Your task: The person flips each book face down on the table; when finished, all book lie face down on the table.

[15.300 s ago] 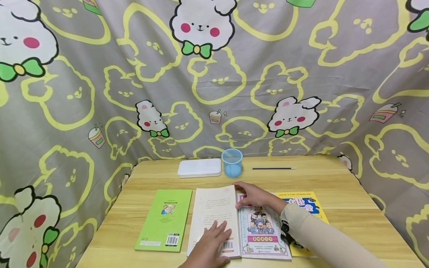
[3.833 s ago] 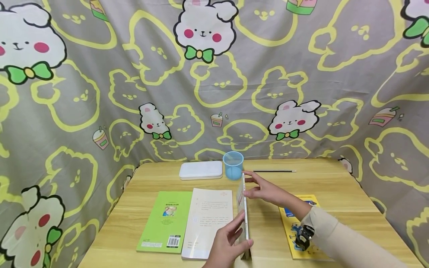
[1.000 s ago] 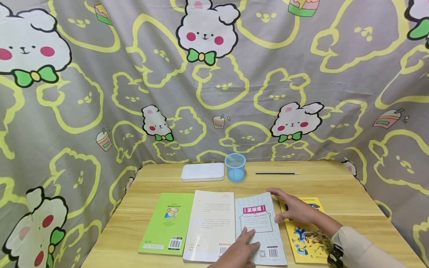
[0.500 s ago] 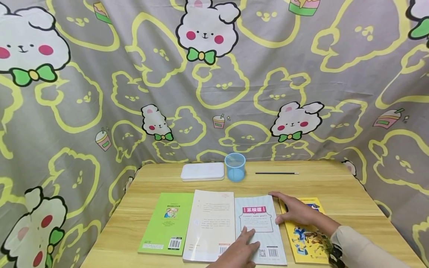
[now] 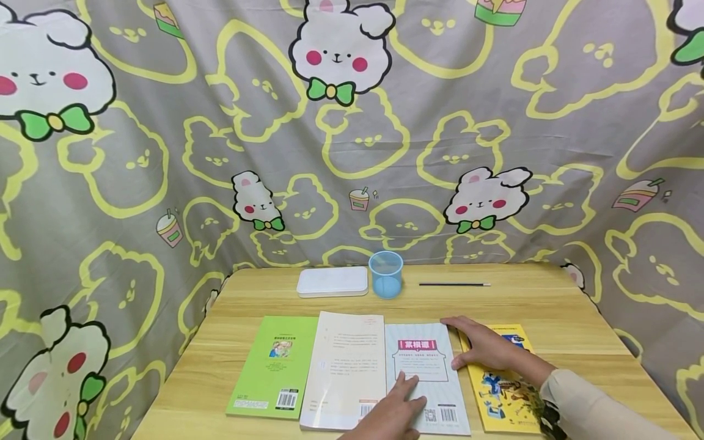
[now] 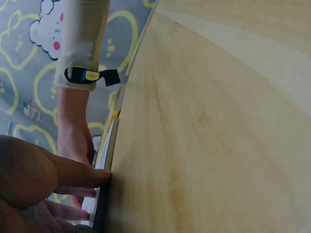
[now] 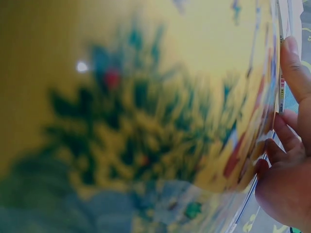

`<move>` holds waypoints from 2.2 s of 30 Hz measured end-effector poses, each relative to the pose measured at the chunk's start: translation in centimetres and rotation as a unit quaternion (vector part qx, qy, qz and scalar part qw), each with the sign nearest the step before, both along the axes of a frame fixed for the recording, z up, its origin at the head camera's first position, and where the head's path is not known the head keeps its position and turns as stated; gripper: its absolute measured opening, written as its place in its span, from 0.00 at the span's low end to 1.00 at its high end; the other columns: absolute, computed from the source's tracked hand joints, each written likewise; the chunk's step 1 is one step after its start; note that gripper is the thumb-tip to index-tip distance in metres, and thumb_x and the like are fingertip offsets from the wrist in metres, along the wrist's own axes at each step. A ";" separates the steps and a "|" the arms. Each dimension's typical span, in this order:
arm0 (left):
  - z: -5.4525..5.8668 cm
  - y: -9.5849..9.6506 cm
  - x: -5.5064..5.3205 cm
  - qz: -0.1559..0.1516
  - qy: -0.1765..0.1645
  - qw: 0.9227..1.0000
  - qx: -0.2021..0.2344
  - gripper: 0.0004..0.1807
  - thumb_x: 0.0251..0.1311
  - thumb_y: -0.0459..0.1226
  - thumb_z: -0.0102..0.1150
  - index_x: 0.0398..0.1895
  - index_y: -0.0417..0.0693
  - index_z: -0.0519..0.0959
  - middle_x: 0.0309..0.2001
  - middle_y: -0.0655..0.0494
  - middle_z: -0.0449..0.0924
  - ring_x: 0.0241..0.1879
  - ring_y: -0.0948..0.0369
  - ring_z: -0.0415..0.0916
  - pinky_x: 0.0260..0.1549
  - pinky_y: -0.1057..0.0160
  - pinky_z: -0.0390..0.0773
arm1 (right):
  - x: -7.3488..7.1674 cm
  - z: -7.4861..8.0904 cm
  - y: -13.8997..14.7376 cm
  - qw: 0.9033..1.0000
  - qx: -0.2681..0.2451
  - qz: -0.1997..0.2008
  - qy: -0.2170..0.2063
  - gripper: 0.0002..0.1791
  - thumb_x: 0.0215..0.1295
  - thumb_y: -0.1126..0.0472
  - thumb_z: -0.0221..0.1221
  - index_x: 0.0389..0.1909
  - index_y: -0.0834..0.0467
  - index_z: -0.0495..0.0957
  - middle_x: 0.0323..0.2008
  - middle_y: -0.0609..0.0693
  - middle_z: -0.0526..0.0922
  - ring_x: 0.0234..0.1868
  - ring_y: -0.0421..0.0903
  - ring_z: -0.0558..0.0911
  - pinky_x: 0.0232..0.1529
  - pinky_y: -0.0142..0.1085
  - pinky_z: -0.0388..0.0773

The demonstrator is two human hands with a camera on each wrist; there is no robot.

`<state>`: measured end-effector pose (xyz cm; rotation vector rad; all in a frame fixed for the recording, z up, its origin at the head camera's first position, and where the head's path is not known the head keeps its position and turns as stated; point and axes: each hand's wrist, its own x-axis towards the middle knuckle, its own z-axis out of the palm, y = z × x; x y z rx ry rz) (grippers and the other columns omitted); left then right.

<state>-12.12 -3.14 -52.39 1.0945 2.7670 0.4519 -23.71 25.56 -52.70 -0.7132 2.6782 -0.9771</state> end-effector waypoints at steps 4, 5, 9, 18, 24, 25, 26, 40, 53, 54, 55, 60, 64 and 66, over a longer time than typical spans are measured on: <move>0.0 0.0 -0.1 0.000 -0.012 1.000 0.000 0.31 0.58 0.42 0.74 0.66 0.49 0.80 0.75 0.44 0.65 0.74 0.38 0.61 0.68 0.53 0.73 | 0.0 0.0 -0.1 1.000 0.009 0.004 0.013 0.55 0.52 0.38 0.73 0.76 0.60 0.65 0.70 0.60 0.69 0.69 0.64 0.72 0.64 0.60 0.73; 0.0 0.1 -0.1 0.000 -0.015 1.000 0.000 0.31 0.58 0.42 0.74 0.66 0.49 0.80 0.76 0.44 0.65 0.74 0.38 0.61 0.68 0.53 0.73 | 0.0 0.0 -0.1 1.000 0.012 0.004 0.015 0.55 0.52 0.38 0.73 0.76 0.60 0.65 0.70 0.59 0.69 0.68 0.63 0.72 0.64 0.59 0.73; 0.1 0.1 -0.2 0.002 -0.023 1.000 0.002 0.31 0.58 0.42 0.73 0.66 0.49 0.80 0.76 0.45 0.65 0.75 0.38 0.60 0.68 0.53 0.73 | 0.0 0.0 -0.1 0.999 0.022 0.009 0.023 0.55 0.51 0.37 0.74 0.75 0.61 0.66 0.67 0.58 0.69 0.64 0.61 0.74 0.60 0.55 0.77; 0.2 0.2 -0.2 0.002 -0.025 1.000 -0.003 0.31 0.59 0.42 0.73 0.67 0.50 0.79 0.76 0.46 0.64 0.75 0.39 0.60 0.68 0.54 0.73 | 0.0 0.0 -0.1 0.999 0.034 0.010 0.026 0.56 0.49 0.36 0.74 0.75 0.62 0.67 0.64 0.55 0.70 0.61 0.54 0.75 0.57 0.50 0.77; 0.4 0.3 -0.2 0.008 -0.035 0.999 -0.007 0.31 0.59 0.42 0.73 0.67 0.51 0.79 0.77 0.47 0.64 0.76 0.39 0.60 0.68 0.54 0.73 | 0.1 0.2 -0.2 0.999 0.035 0.011 0.023 0.56 0.50 0.37 0.74 0.75 0.63 0.66 0.64 0.56 0.70 0.61 0.55 0.75 0.58 0.52 0.77; 0.4 0.3 -0.2 0.009 -0.037 0.999 -0.006 0.31 0.59 0.42 0.73 0.67 0.51 0.79 0.77 0.47 0.64 0.76 0.39 0.60 0.68 0.54 0.73 | 0.1 0.2 -0.2 0.999 0.036 0.011 0.022 0.56 0.50 0.37 0.74 0.75 0.63 0.66 0.64 0.56 0.70 0.62 0.55 0.75 0.58 0.52 0.77; 0.4 0.3 -0.3 0.010 -0.039 0.999 -0.006 0.31 0.59 0.42 0.73 0.67 0.51 0.79 0.77 0.47 0.64 0.76 0.39 0.60 0.68 0.54 0.73 | 0.1 0.2 -0.2 0.999 0.037 0.011 0.022 0.56 0.50 0.37 0.74 0.75 0.63 0.66 0.64 0.56 0.70 0.62 0.56 0.75 0.58 0.52 0.77; 0.2 0.3 -0.3 0.006 -0.034 0.999 -0.003 0.31 0.58 0.42 0.73 0.67 0.51 0.79 0.76 0.46 0.65 0.75 0.38 0.60 0.67 0.53 0.74 | -0.4 0.7 0.7 0.999 0.028 -0.004 0.015 0.52 0.54 0.38 0.73 0.74 0.62 0.68 0.66 0.59 0.73 0.65 0.62 0.75 0.59 0.57 0.77; 0.2 0.3 -0.4 0.011 -0.053 0.999 0.009 0.31 0.58 0.41 0.73 0.67 0.51 0.79 0.77 0.47 0.64 0.76 0.38 0.59 0.67 0.52 0.74 | -0.1 0.9 2.0 0.999 0.031 -0.040 0.011 0.48 0.55 0.39 0.73 0.72 0.60 0.71 0.68 0.61 0.73 0.66 0.63 0.75 0.59 0.58 0.78; 0.2 0.3 -0.4 0.012 -0.054 0.998 0.010 0.31 0.58 0.41 0.73 0.67 0.51 0.79 0.77 0.47 0.63 0.76 0.38 0.59 0.68 0.52 0.73 | -0.1 0.9 2.1 0.999 0.031 -0.041 0.012 0.48 0.55 0.39 0.73 0.72 0.60 0.71 0.68 0.61 0.73 0.66 0.63 0.75 0.59 0.57 0.78; 0.2 0.3 -0.4 0.013 -0.056 0.998 0.011 0.31 0.58 0.40 0.73 0.67 0.51 0.79 0.77 0.47 0.63 0.76 0.38 0.58 0.68 0.52 0.73 | 0.0 0.9 2.4 0.998 0.032 -0.042 0.015 0.47 0.56 0.40 0.73 0.72 0.60 0.71 0.68 0.62 0.73 0.65 0.63 0.76 0.58 0.57 0.78; 0.2 0.3 -0.4 0.019 -0.062 0.998 0.012 0.31 0.58 0.41 0.73 0.67 0.51 0.79 0.78 0.48 0.62 0.77 0.39 0.57 0.69 0.52 0.71 | 0.1 0.9 3.3 0.998 0.032 -0.053 0.011 0.44 0.58 0.40 0.71 0.71 0.59 0.73 0.67 0.60 0.74 0.60 0.56 0.79 0.54 0.47 0.80; 0.2 0.4 -0.4 0.019 -0.065 0.998 0.012 0.31 0.58 0.41 0.73 0.67 0.51 0.79 0.78 0.49 0.63 0.77 0.40 0.57 0.69 0.52 0.71 | 0.3 0.8 4.1 0.998 0.028 -0.060 0.011 0.44 0.58 0.40 0.71 0.71 0.59 0.73 0.67 0.60 0.75 0.59 0.54 0.79 0.54 0.45 0.80; 0.3 0.4 -0.4 0.018 -0.064 0.998 0.012 0.31 0.58 0.41 0.73 0.67 0.51 0.79 0.78 0.49 0.63 0.77 0.40 0.57 0.70 0.52 0.71 | 0.4 0.7 4.5 0.998 0.026 -0.061 0.015 0.43 0.59 0.41 0.71 0.70 0.60 0.73 0.67 0.62 0.74 0.61 0.58 0.78 0.57 0.51 0.79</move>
